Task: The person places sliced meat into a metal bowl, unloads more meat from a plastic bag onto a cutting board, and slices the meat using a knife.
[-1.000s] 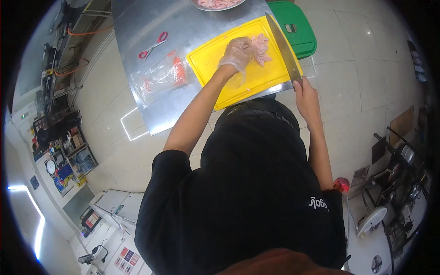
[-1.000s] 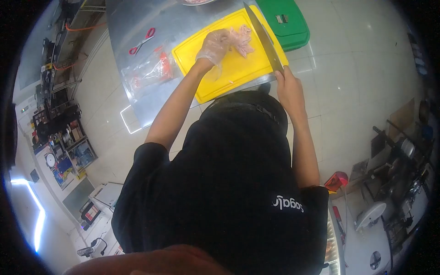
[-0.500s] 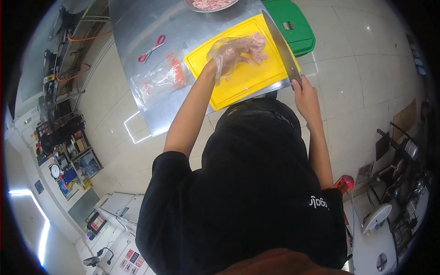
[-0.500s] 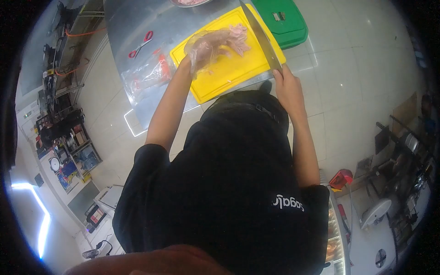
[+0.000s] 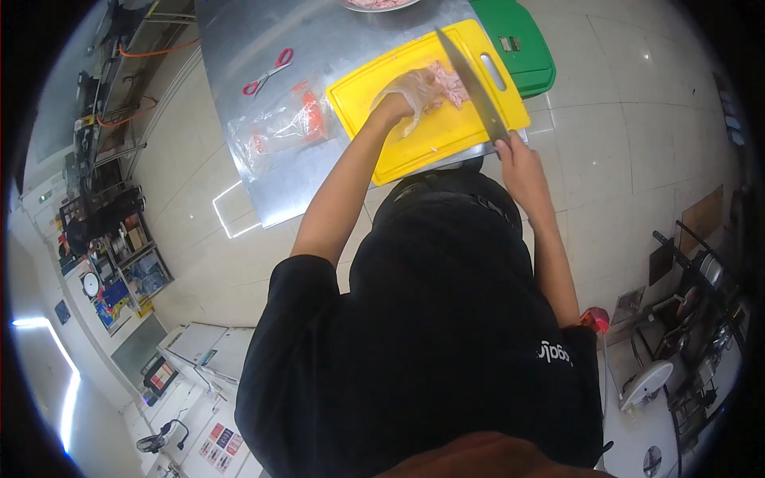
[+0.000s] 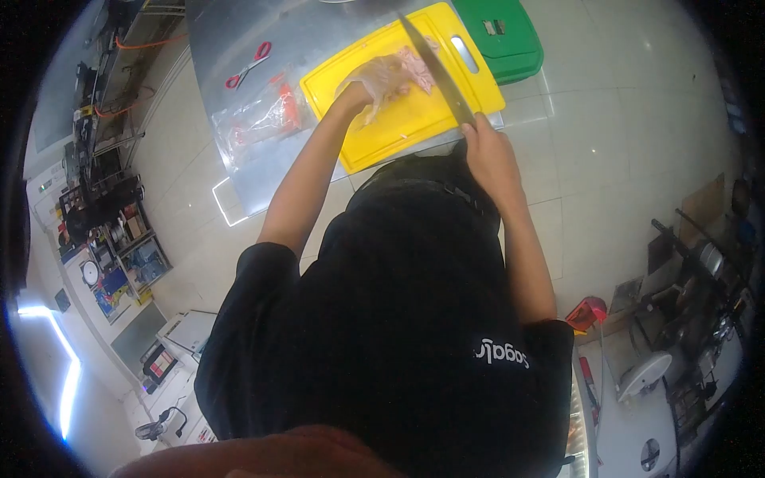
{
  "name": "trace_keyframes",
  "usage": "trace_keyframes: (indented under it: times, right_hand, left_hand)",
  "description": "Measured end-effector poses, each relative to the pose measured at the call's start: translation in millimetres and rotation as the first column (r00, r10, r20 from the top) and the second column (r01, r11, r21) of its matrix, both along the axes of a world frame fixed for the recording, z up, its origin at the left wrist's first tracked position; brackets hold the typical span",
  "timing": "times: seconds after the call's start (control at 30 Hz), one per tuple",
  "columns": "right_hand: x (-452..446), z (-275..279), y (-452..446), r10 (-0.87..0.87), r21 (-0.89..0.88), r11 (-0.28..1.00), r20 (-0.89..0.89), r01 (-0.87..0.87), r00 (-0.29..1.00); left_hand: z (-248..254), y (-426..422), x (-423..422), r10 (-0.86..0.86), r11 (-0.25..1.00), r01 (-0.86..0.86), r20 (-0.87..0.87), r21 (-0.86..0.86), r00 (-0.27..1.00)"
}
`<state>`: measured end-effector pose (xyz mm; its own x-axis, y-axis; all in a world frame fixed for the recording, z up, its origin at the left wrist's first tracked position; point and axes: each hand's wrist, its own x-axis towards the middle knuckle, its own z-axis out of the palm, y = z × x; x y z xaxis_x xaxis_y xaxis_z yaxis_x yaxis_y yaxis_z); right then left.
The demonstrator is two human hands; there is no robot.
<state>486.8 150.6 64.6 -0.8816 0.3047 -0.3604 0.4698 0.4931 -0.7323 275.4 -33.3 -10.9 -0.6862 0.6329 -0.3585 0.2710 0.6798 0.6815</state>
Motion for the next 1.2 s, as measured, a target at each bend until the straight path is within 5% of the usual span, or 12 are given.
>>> trace_keyframes:
  times: [0.07, 0.13, 0.2, 0.27, 0.37, 0.57, 0.73, 0.8, 0.87, 0.97, 1.2]
  right_hand:
    - [2, -9, -7, 0.087, 0.127, 0.988, 0.049, -0.093, 0.995]
    - [3, -13, -11, 0.121, 0.171, 0.976, 0.082, -0.133, 0.989]
    - [7, -12, -15, 0.150, 0.202, 0.964, 0.118, -0.171, 0.982]
    - [12, -7, -13, 0.157, 0.208, 0.960, 0.148, -0.186, 0.976]
    - [11, 0, -7, 0.201, 0.223, 0.943, 0.208, -0.246, 0.957]
    - [-6, 10, -10, 0.267, 0.274, 0.897, 0.293, -0.348, 0.918]
    - [-11, 6, -2, 0.219, 0.291, 0.903, 0.323, -0.317, 0.921]
    - [-11, 3, 1, 0.225, 0.304, 0.898, 0.302, -0.317, 0.927]
    - [-11, 2, -1, 0.216, 0.299, 0.904, 0.296, -0.305, 0.930]
    - [-10, 1, -2, 0.200, 0.283, 0.917, 0.286, -0.282, 0.937]
    - [-10, -3, -5, 0.167, 0.247, 0.940, 0.272, -0.237, 0.948]
  left_hand:
    - [24, 3, 4, 0.193, 0.976, -0.215, 0.363, 0.022, 0.912]
    - [18, -2, 8, 0.148, 0.987, -0.143, 0.070, -0.073, 0.986]
    - [17, -9, 9, 0.152, 0.987, -0.148, 0.064, -0.063, 0.986]
    - [44, -20, 9, 0.199, 0.972, -0.230, 0.342, 0.051, 0.918]
    - [40, -32, -5, 0.181, 0.969, -0.234, 0.427, 0.075, 0.886]
    - [62, -28, -16, 0.208, 0.946, -0.181, 0.077, -0.270, 0.975]
    - [72, -59, -8, -0.098, 0.994, 0.073, -0.396, -0.079, 0.913]
    - [82, -63, 0, -0.048, 0.999, 0.052, -0.300, 0.004, 0.953]
    - [105, -52, 3, 0.135, 0.991, -0.137, 0.110, 0.012, 0.985]
    - [132, -43, 7, 0.174, 0.980, -0.186, 0.137, 0.076, 0.975]
    - [172, -45, 4, 0.087, 0.996, -0.082, -0.151, 0.038, 0.985]
